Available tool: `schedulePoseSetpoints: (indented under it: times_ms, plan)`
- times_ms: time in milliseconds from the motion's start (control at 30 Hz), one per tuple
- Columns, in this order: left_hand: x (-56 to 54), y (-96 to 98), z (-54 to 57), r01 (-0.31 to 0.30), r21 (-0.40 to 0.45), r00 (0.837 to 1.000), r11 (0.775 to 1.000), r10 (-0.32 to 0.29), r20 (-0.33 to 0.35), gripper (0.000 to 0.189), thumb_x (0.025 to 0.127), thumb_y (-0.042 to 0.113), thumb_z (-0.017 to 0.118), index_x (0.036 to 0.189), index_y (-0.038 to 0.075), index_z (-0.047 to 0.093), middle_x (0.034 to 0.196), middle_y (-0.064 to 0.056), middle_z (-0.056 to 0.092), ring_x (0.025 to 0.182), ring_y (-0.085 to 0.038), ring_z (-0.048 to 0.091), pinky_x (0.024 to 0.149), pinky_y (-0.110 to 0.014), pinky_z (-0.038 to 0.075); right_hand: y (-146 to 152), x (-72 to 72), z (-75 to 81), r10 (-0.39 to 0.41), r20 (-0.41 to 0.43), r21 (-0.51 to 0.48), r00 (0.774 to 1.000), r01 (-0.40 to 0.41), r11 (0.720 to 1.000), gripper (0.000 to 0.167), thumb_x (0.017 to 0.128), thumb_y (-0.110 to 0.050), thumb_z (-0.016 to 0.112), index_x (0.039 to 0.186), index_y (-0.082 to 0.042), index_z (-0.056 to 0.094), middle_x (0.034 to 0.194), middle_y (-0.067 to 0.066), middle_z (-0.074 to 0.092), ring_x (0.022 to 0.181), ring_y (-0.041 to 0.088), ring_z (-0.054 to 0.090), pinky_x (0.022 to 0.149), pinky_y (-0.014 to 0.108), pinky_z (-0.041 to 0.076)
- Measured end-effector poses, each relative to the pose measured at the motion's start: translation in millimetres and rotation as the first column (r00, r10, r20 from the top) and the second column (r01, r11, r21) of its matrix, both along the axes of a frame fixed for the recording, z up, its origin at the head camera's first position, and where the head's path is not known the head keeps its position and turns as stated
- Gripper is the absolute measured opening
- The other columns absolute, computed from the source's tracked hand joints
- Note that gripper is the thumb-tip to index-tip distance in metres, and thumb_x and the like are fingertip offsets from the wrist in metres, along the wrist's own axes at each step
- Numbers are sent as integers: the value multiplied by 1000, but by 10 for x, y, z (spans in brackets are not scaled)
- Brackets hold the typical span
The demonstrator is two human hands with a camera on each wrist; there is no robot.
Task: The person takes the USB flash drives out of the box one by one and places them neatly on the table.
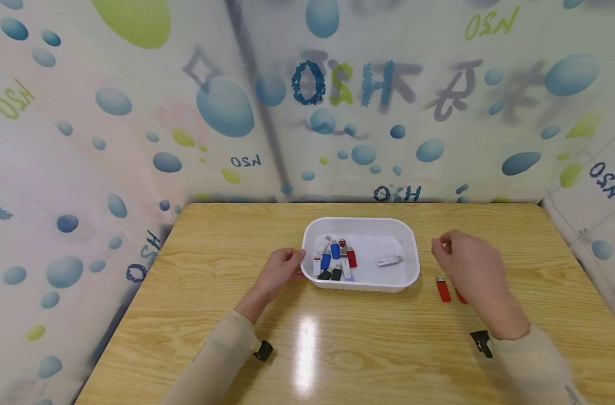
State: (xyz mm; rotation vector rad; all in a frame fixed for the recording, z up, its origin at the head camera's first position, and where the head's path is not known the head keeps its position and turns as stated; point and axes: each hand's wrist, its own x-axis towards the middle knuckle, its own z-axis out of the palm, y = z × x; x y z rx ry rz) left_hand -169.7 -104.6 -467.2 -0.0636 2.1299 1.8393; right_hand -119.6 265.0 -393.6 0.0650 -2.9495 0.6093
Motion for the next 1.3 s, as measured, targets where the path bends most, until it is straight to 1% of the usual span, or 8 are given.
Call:
schedulePoseSetpoints:
  times_ms: [167, 367, 467, 633, 667, 833, 967, 1300]
  plan:
    - [-1, -2, -7, -1, -6, 1000, 1000, 1, 3, 35, 109, 21, 54, 116, -12, 63, 115, -22, 67, 101, -27, 71, 86, -37, 64, -172, -43, 59, 26, 5, 11, 1000, -26, 1000, 35, 101, -24, 63, 109, 9, 70, 81, 12, 70, 64, 23, 58, 55, 42, 54]
    - [-2, -6, -8, 4, -13, 1000, 1000, -4, 4, 37, 109, 23, 54, 119, -12, 63, 117, -23, 66, 105, -31, 71, 88, -40, 64, -370, -86, 98, 65, 33, 8, 997, -65, 998, 34, 101, -24, 65, 111, 9, 70, 81, 11, 70, 67, 23, 57, 57, 38, 54]
    - [9, 5, 23, 3, -20, 1000, 1000, -3, 8, 38, 110, 22, 53, 120, -14, 62, 118, -25, 66, 106, -34, 70, 91, -44, 63, -451, -111, 83, 90, 36, 10, 995, -91, 996, 32, 100, -23, 67, 110, 7, 71, 84, 12, 70, 70, 25, 58, 60, 41, 55]
    - [12, 7, 32, -1, -34, 1000, 999, 1, 8, 37, 110, 22, 54, 119, -12, 63, 116, -22, 67, 102, -29, 71, 88, -39, 64, -572, -163, 23, 138, 60, 32, 989, -140, 990, 30, 100, -23, 66, 108, 5, 71, 89, 13, 69, 75, 26, 60, 64, 43, 56]
    - [4, -2, 3, 1, -27, 1000, 1000, -1, 4, 37, 109, 23, 54, 118, -11, 63, 115, -20, 67, 101, -27, 71, 86, -37, 64, -598, -180, 12, 140, 79, 41, 987, -144, 989, 30, 100, -23, 66, 108, 5, 71, 88, 13, 69, 75, 26, 59, 63, 42, 55]
    - [12, 6, 5, -3, 3, 1000, 1000, 3, -3, 35, 109, 20, 54, 117, -14, 62, 114, -23, 67, 100, -29, 72, 85, -38, 64, -734, -270, -46, 144, 186, 75, 972, -161, 984, 31, 101, -24, 66, 109, 6, 70, 76, 6, 64, 65, 22, 54, 55, 31, 47]
    - [9, 10, 7, -9, 15, 1000, 1000, 9, 2, 35, 109, 18, 54, 116, -15, 62, 114, -24, 67, 99, -29, 72, 85, -38, 64, -835, -329, -102, 145, 259, 107, 955, -178, 978, 33, 102, -26, 66, 110, 6, 69, 68, 4, 59, 62, 21, 53, 53, 28, 43]
    - [4, 5, 5, -4, -15, 1000, 1000, 5, 9, 36, 109, 21, 55, 118, -12, 63, 116, -23, 66, 104, -31, 71, 88, -39, 64, -907, -398, -215, 163, 250, 209, 954, -218, 953, 34, 103, -25, 64, 87, 4, 68, 59, 6, 48, 54, 20, 48, 49, 28, 36]
